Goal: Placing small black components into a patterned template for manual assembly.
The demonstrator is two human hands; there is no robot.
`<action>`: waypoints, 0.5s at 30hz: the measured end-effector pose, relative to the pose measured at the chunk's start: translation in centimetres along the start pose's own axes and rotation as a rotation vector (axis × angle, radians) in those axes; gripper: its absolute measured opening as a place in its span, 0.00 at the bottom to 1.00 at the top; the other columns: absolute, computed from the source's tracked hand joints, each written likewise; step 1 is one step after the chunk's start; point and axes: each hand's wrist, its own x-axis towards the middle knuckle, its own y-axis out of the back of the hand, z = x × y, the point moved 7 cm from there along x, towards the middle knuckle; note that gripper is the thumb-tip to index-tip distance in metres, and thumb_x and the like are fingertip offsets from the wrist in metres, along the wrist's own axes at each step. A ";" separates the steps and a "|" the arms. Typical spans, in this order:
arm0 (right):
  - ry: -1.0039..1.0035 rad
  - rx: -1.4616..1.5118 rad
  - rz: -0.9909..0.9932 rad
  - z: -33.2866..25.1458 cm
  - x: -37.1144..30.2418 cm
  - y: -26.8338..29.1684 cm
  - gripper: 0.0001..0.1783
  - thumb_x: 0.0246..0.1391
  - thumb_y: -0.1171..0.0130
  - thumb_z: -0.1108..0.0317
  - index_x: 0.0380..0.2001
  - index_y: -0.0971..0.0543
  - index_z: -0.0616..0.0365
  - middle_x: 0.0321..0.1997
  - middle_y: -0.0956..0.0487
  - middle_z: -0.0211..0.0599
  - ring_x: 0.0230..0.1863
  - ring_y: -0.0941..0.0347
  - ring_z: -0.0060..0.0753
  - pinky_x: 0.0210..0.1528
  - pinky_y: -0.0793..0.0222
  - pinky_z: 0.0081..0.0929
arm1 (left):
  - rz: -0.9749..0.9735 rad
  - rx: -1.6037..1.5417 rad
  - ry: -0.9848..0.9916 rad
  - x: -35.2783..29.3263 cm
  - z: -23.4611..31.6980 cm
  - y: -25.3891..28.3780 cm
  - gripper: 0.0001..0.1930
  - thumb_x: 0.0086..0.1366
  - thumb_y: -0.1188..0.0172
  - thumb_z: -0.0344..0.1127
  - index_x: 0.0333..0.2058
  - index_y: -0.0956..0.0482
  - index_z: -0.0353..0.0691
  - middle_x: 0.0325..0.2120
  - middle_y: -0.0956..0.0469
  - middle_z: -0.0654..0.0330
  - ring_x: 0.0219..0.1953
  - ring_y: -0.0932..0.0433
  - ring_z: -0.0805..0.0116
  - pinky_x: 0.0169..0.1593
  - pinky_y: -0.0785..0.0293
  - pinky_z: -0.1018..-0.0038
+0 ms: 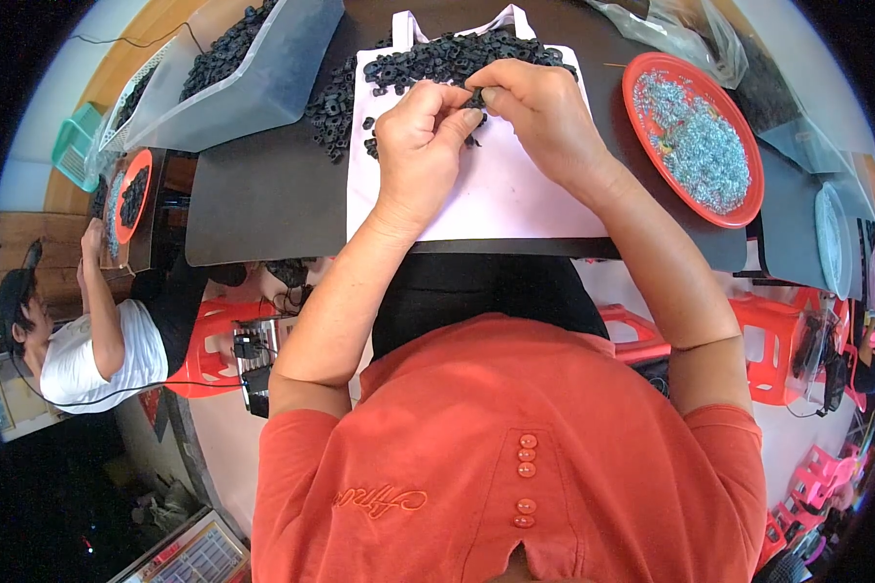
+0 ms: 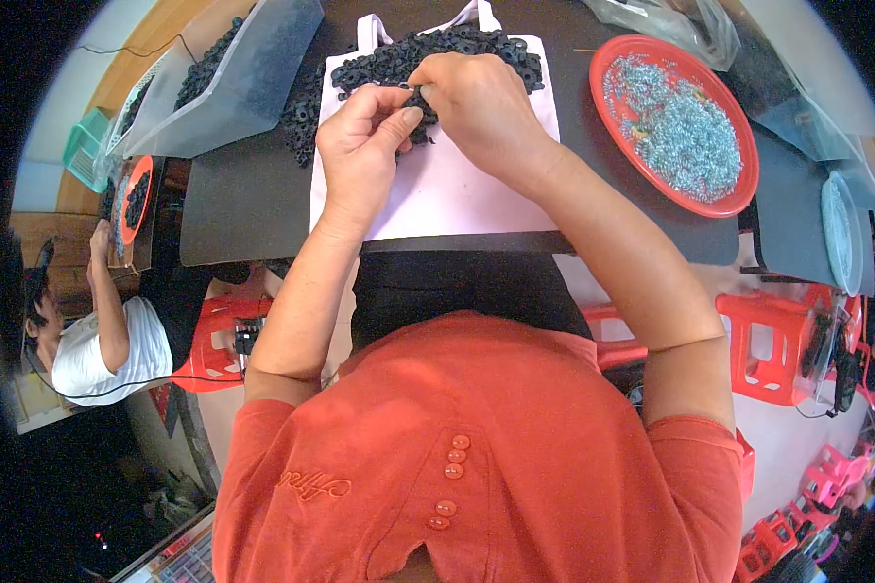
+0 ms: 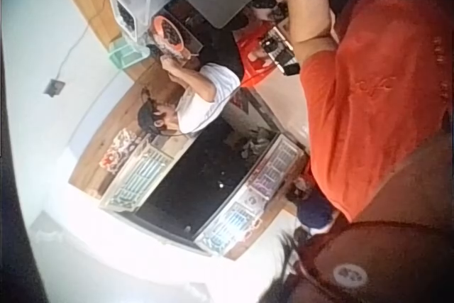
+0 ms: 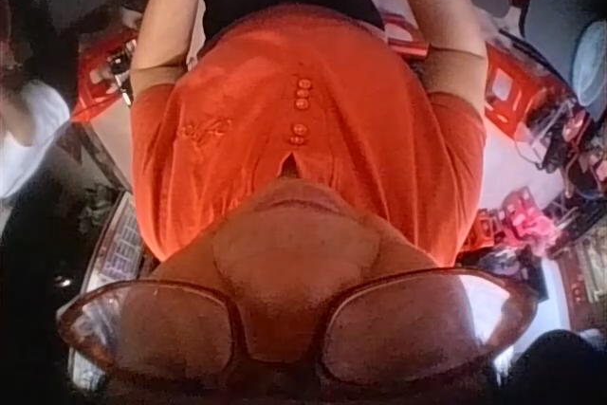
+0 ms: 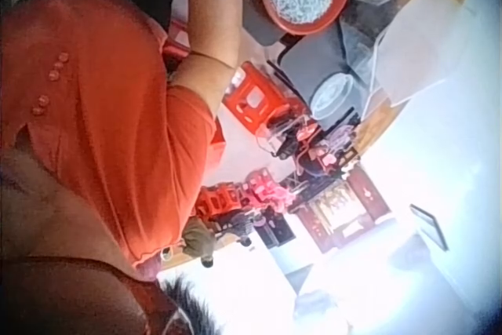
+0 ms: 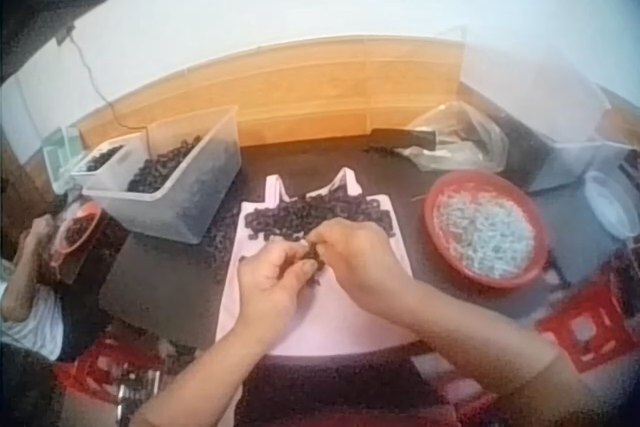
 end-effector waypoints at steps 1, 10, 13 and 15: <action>-0.001 0.000 0.000 0.0 0.0 0.1 0.07 0.50 0.46 0.71 0.28 0.21 0.61 0.28 0.21 0.48 0.31 0.23 0.52 0.35 0.29 0.44 | 0.005 0.024 -0.026 0.0 0.2 0.0 0.03 0.57 0.37 0.23 0.31 0.21 0.33 0.23 0.22 0.63 0.23 0.27 0.80 0.27 0.29 0.82; 0.108 -0.222 0.058 -1.2 -0.6 -0.1 0.05 0.44 0.43 0.72 0.26 0.24 0.60 0.27 0.22 0.46 0.30 0.22 0.49 0.31 0.27 0.41 | -0.042 -0.154 0.186 -0.1 -0.5 -0.6 0.06 0.59 0.38 0.23 0.36 0.21 0.31 0.23 0.24 0.64 0.21 0.30 0.80 0.25 0.33 0.83; 0.162 -0.293 0.056 -1.7 -0.6 -0.2 0.05 0.41 0.41 0.72 0.24 0.26 0.59 0.26 0.23 0.44 0.30 0.23 0.48 0.30 0.27 0.40 | -0.052 -0.140 0.206 -0.1 -0.4 -0.5 0.06 0.59 0.38 0.23 0.36 0.21 0.31 0.23 0.24 0.65 0.21 0.30 0.80 0.25 0.33 0.83; 0.163 -0.295 0.062 -1.8 -0.6 -0.3 0.05 0.42 0.42 0.72 0.23 0.28 0.59 0.26 0.24 0.43 0.29 0.24 0.48 0.30 0.27 0.41 | -0.056 -0.142 0.226 -0.1 -0.4 -0.5 0.06 0.59 0.38 0.24 0.36 0.21 0.31 0.23 0.24 0.65 0.21 0.30 0.80 0.25 0.34 0.84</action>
